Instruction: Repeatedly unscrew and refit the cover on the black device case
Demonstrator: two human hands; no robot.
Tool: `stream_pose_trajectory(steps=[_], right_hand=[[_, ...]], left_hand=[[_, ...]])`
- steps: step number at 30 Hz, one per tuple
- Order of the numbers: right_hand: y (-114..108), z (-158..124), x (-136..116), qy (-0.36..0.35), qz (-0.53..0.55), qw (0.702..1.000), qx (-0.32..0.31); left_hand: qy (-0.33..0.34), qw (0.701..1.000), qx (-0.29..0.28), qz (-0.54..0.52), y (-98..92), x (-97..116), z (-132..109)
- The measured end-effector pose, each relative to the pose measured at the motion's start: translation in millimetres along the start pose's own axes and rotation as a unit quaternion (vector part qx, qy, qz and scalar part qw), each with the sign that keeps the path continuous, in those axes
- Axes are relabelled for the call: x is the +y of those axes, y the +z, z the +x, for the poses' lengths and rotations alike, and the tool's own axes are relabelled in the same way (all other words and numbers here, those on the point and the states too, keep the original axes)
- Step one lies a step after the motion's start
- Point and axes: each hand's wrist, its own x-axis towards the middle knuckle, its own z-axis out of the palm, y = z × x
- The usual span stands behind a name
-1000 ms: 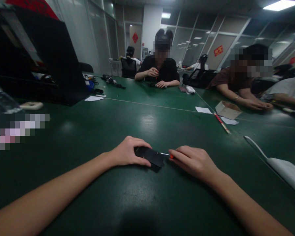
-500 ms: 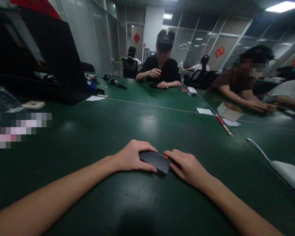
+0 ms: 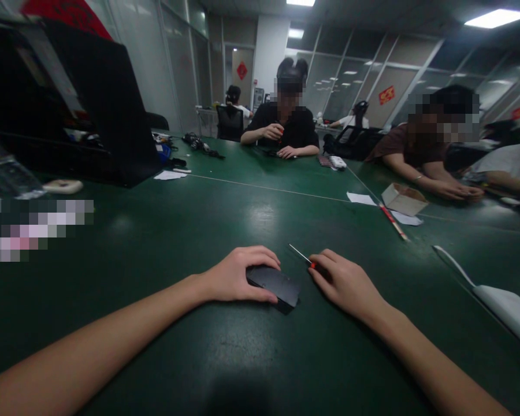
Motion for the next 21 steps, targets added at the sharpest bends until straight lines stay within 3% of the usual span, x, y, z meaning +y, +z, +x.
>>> stream_pose_trajectory(steps=[3,8,13,21], right_hand=[[-3.9,-2.2,-4.5,-0.034,-0.013,0.998,0.054],[-8.7,-10.9,-33.2,-0.180,0.032,0.976,0.116],[0.2,-13.2,-58.9,-0.138,0.118,0.978,0.099],[-0.5,-13.4,-53.9,-0.119,0.154,0.961,0.197]], left_hand=[[0.004,1.000,0.001,-0.003,0.5,0.2,0.3],[0.002,1.000,0.002,0.001,1.6,-1.7,0.1],[-0.007,1.000,-0.002,0.008,1.4,-0.7,0.3],[-0.051,0.998,0.023,0.015,-1.4,1.5,-0.4]])
